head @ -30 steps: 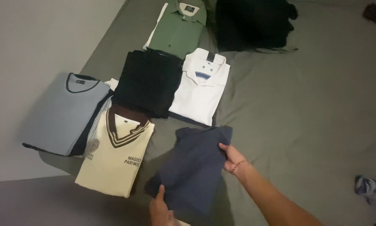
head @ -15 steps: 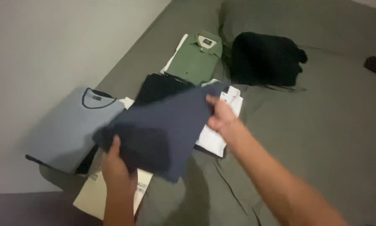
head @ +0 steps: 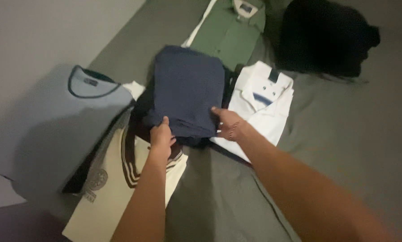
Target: Folding several items of clothing on a bed, including shirts and shorts.
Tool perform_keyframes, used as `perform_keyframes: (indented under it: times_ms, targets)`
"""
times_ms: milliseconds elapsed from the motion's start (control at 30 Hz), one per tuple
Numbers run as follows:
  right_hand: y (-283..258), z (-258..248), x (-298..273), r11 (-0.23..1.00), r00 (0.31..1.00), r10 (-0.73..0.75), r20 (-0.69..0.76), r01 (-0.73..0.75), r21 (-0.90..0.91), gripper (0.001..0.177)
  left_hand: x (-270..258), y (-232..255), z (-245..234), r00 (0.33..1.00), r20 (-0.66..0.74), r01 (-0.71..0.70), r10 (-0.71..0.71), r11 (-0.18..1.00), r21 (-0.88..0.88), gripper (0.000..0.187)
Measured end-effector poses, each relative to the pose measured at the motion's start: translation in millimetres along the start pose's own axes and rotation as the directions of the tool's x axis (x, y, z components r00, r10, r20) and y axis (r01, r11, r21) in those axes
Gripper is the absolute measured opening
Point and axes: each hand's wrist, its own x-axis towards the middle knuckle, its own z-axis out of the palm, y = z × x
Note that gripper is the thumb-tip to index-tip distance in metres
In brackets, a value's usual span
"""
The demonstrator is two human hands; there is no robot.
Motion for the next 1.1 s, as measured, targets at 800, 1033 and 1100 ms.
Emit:
perform_keyframes:
  times_ms: [800,1033,1100]
  targets:
    - [125.0,-59.8,-7.0,0.903,0.945,-0.309,-0.102,0.258,-0.344,0.032,-64.5,-103.8,33.5,0.854,-0.438,-0.334,0.280,0.941,-0.049,0.042]
    - [160.7,-180.7,-111.5,0.917,0.880,-0.391,-0.270,0.398,-0.029,0.026,-150.8,-219.2,102.5,0.914,-0.153,-0.381,0.376,0.925,-0.007,0.023]
    - [184.8,-228.2,-145.3,0.918,0.868,-0.369,-0.331,0.397,0.017,0.026,-185.4,-265.6,126.5,0.936,-0.060,-0.348,0.348,0.937,0.002,0.020]
